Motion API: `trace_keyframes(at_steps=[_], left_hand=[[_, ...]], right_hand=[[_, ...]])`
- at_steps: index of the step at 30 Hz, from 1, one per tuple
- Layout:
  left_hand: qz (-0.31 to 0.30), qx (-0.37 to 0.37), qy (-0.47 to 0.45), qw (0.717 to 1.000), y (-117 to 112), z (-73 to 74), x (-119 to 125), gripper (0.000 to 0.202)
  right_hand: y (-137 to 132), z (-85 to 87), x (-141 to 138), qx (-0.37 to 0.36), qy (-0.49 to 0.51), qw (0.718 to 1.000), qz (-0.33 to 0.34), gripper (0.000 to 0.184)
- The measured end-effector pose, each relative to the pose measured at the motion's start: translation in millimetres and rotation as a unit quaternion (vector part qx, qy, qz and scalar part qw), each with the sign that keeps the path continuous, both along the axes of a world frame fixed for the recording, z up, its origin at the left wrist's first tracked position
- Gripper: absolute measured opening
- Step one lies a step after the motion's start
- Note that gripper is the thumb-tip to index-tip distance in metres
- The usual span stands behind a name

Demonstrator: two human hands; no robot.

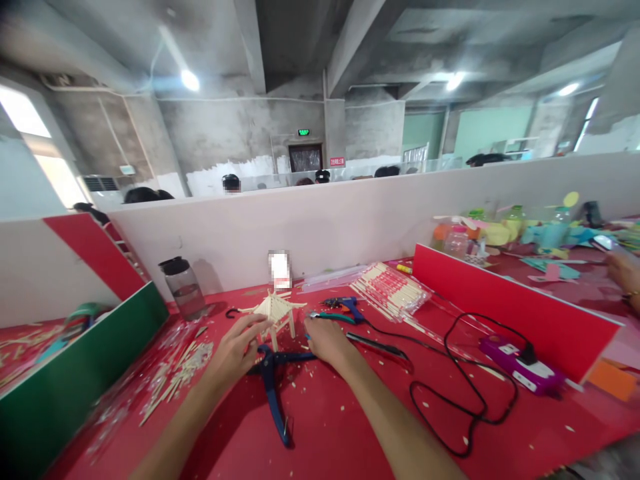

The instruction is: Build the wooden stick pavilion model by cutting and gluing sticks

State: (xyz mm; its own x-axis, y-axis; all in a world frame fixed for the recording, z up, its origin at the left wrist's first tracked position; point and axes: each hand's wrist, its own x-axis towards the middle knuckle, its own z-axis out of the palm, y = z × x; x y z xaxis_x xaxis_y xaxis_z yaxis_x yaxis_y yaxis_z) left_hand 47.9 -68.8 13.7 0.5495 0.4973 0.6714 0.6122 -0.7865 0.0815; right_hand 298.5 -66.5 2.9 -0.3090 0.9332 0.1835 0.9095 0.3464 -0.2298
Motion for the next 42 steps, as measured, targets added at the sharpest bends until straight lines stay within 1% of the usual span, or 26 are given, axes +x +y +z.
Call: trace_keyframes(at_steps=[3, 5, 7, 8, 10, 12, 14, 16, 19, 21, 24, 26, 28, 29, 30, 32, 37, 39, 42], left_hand=[[0.001, -0.002, -0.002, 1.0, 0, 0.7, 1, 0.053], [0.0, 0.0, -0.006, 1.0, 0, 0.7, 1, 0.053], [0.0, 0.001, -0.01, 1.0, 0, -0.1, 1, 0.052], [-0.001, 0.002, -0.013, 1.0, 1, -0.8, 1, 0.051], [0.001, 0.001, -0.015, 1.0, 1, -2.1, 1, 0.051], [0.001, -0.001, -0.015, 1.0, 1, -2.4, 1, 0.051], [0.002, -0.004, -0.008, 1.0, 0, -1.5, 1, 0.051], [0.001, -0.002, -0.002, 1.0, -1, 0.0, 2, 0.05], [0.005, -0.003, -0.003, 1.0, -2, 1.2, 2, 0.05], [0.004, -0.008, -0.004, 1.0, -1, 0.7, 2, 0.051], [-0.001, -0.012, -0.007, 1.0, 0, -0.9, 1, 0.052], [-0.001, -0.016, -0.009, 1.0, 1, -1.8, 1, 0.052], [0.0, -0.018, -0.011, 1.0, 1, -2.2, 1, 0.051], [-0.001, -0.018, -0.011, 1.0, 1, -2.1, 1, 0.051], [-0.002, -0.018, -0.01, 1.0, 0, -1.9, 1, 0.051], [-0.005, -0.019, -0.008, 1.0, 0, -1.3, 1, 0.05], [-0.007, -0.02, -0.012, 1.0, -1, 0.6, 2, 0.049], [-0.007, -0.019, -0.014, 1.0, -1, 1.0, 2, 0.05], [-0.006, -0.017, -0.014, 1.0, -1, 0.9, 2, 0.051]], right_hand=[[2, -0.6, 0, 0.002, 0.016, 1.0, 0.001, 0.025], [5, 0.6, 0, 0.009, 0.032, 0.999, -0.003, 0.021], [6, 3.7, 2, 0.012, 0.085, 0.996, 0.001, 0.014], [6, 5.9, 2, 0.01, 0.13, 0.991, 0.01, 0.01], [4, 11.0, 2, -0.007, 0.243, 0.969, 0.052, 0.007], [1, 16.2, 1, -0.036, 0.337, 0.934, 0.113, 0.006], [-4, 20.8, 0, -0.069, 0.395, 0.901, 0.165, 0.009], [-9, 24.6, 1, -0.103, 0.434, 0.874, 0.194, 0.015], [-14, 30.2, 4, -0.167, 0.475, 0.839, 0.205, 0.024], [-16, 34.2, 7, -0.195, 0.49, 0.824, 0.207, 0.03], [-19, 39.0, 7, -0.205, 0.512, 0.809, 0.203, 0.037], [-21, 40.0, 5, -0.221, 0.541, 0.786, 0.2, 0.039], [-23, 39.6, 2, -0.234, 0.574, 0.756, 0.21, 0.039], [-24, 39.3, 1, -0.23, 0.586, 0.746, 0.218, 0.039], [-24, 39.1, 0, -0.217, 0.594, 0.742, 0.223, 0.038], [-25, 38.9, -2, -0.185, 0.598, 0.748, 0.219, 0.039], [-20, 34.7, -9, -0.119, 0.606, 0.769, 0.165, 0.03], [-18, 32.0, -11, -0.074, 0.596, 0.786, 0.147, 0.025], [-20, 29.7, -14, 0.006, 0.541, 0.829, 0.144, 0.019]])
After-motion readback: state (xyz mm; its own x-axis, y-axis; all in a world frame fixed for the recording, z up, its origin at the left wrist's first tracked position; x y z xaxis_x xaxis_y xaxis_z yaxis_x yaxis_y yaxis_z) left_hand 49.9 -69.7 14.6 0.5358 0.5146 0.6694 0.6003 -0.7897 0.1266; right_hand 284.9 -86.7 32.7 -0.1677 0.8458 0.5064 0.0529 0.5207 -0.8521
